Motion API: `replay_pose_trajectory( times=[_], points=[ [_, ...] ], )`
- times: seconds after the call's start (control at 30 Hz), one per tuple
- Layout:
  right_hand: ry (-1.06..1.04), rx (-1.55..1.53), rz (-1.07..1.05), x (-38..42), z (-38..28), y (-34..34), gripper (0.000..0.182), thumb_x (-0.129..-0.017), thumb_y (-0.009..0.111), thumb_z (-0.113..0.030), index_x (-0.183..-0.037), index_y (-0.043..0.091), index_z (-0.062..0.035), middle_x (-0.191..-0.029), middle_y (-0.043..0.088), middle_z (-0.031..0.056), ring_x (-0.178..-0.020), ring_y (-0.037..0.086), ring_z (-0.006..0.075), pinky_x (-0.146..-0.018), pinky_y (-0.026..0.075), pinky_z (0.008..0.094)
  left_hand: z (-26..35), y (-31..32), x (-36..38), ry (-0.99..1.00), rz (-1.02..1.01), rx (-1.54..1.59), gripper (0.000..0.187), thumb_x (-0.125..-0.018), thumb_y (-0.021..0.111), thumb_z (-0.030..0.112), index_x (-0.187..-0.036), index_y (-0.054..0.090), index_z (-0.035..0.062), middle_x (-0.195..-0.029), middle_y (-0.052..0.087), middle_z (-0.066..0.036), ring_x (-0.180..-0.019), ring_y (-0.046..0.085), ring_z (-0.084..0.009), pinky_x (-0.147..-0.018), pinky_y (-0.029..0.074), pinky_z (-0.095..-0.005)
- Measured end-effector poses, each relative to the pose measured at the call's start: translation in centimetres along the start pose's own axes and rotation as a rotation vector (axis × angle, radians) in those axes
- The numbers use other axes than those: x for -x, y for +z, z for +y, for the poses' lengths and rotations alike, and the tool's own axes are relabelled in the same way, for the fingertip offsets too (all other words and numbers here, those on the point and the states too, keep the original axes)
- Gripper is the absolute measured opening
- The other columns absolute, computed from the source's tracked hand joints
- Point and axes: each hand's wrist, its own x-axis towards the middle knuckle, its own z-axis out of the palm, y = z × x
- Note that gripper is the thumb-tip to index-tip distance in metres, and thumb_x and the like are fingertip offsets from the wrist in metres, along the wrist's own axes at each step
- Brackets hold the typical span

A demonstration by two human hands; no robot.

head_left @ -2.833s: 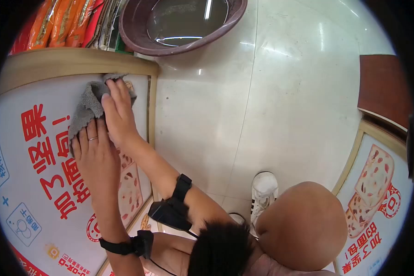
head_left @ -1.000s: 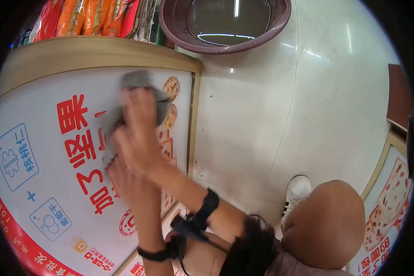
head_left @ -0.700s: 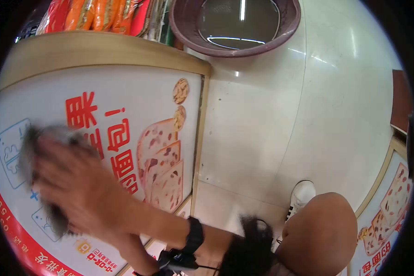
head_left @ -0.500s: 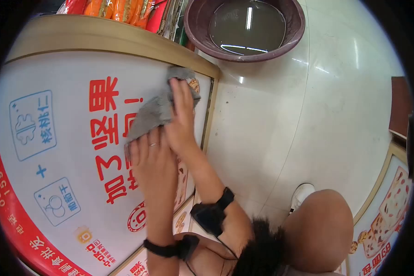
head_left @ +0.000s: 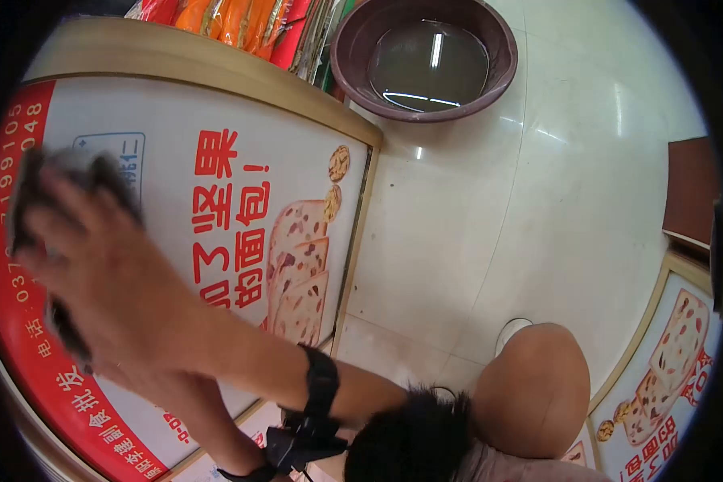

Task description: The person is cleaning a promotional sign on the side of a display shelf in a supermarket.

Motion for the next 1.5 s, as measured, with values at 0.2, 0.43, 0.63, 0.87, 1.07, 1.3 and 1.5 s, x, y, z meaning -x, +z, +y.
replay_pose_trajectory(
  times=[0.2, 0.43, 0.63, 0.87, 1.07, 1.3, 1.5],
  points=[
    [0.211, 0.024, 0.036, 7.9, 4.4, -3.1, 0.054, -0.064, 0.059, 0.001, -0.118, 0.06, -0.004, -0.126, 0.054, 0.0163, -0.134, 0.036, 0.0391, -0.11, 0.028, 0.05, -0.6, 1.5, 2.8, 0.114, -0.198, -0.346, 0.067, -0.08, 0.064, 0.035, -0.135, 0.046, 0.0015, -0.135, 0.048, -0.022, -0.123, 0.04, -0.0409, -0.107, 0.021, -0.0596],
    [0.671, 0.332, 0.269, 12.3, 11.8, -7.7, 0.069, -0.091, 0.054, -0.025, -0.147, 0.025, 0.0016, -0.154, 0.017, 0.0252, -0.143, 0.012, 0.0433, -0.115, 0.013, 0.0484, 3.7, 8.5, 4.5, 0.353, -0.34, 0.016, 0.045, -0.079, 0.061, 0.017, -0.122, 0.058, 0.0037, -0.128, 0.054, -0.013, -0.122, 0.047, -0.0306, -0.107, 0.029, -0.048],
    [0.41, 0.3, -0.093, 7.0, 1.5, 2.2, 0.059, -0.088, 0.052, -0.017, -0.142, 0.036, 0.0005, -0.152, 0.023, 0.0224, -0.14, 0.018, 0.046, -0.112, 0.02, 0.0539, -2.3, 2.4, 7.6, -0.24, -0.204, -0.142, 0.047, -0.085, 0.055, 0.021, -0.129, 0.055, 0.0049, -0.132, 0.054, -0.012, -0.125, 0.046, -0.0325, -0.107, 0.029, -0.0494],
    [0.54, -0.484, -0.684, 16.5, -5.4, 5.5, 0.042, -0.082, 0.058, -0.023, -0.123, 0.06, -0.0148, -0.137, 0.049, 0.0071, -0.135, 0.035, 0.0357, -0.106, 0.027, 0.0574, -4.8, -1.1, 15.6, -0.351, -0.215, -0.251, 0.034, -0.082, 0.056, 0.022, -0.114, 0.061, 0.0084, -0.111, 0.058, -0.011, -0.109, 0.053, -0.0328, -0.098, 0.035, -0.0537],
    [0.774, 0.172, 0.133, 17.6, 4.3, -4.8, 0.052, -0.093, 0.039, -0.011, -0.142, 0.036, 0.0025, -0.153, 0.025, 0.023, -0.142, 0.012, 0.0463, -0.114, 0.008, 0.0546, 0.7, 5.9, 11.1, 0.115, -0.364, -0.134, 0.029, -0.083, 0.055, 0.018, -0.111, 0.064, 0.0124, -0.101, 0.065, -0.01, -0.1, 0.059, -0.0324, -0.095, 0.038, -0.0565],
    [0.52, 0.103, -0.523, 16.3, -4.2, 2.2, 0.049, -0.079, 0.056, -0.026, -0.124, 0.055, -0.0049, -0.142, 0.04, 0.0137, -0.133, 0.032, 0.0377, -0.111, 0.019, 0.0589, -3.6, 0.2, 13.0, -0.228, -0.342, -0.408, 0.031, -0.084, 0.054, 0.02, -0.109, 0.064, 0.0055, -0.105, 0.064, -0.014, -0.099, 0.058, -0.0345, -0.096, 0.037, -0.0566],
    [0.034, -0.01, -0.504, 16.3, -7.0, 6.0, 0.045, -0.082, 0.055, -0.02, -0.127, 0.054, -0.0156, -0.142, 0.044, 0.0073, -0.138, 0.035, 0.0287, -0.101, 0.04, 0.0548, -5.4, -2.8, 11.2, -0.281, -0.042, -0.711, 0.036, -0.086, 0.052, 0.024, -0.111, 0.063, 0.0012, -0.102, 0.063, -0.019, -0.093, 0.057, -0.038, -0.094, 0.037, -0.0558]
  ],
)
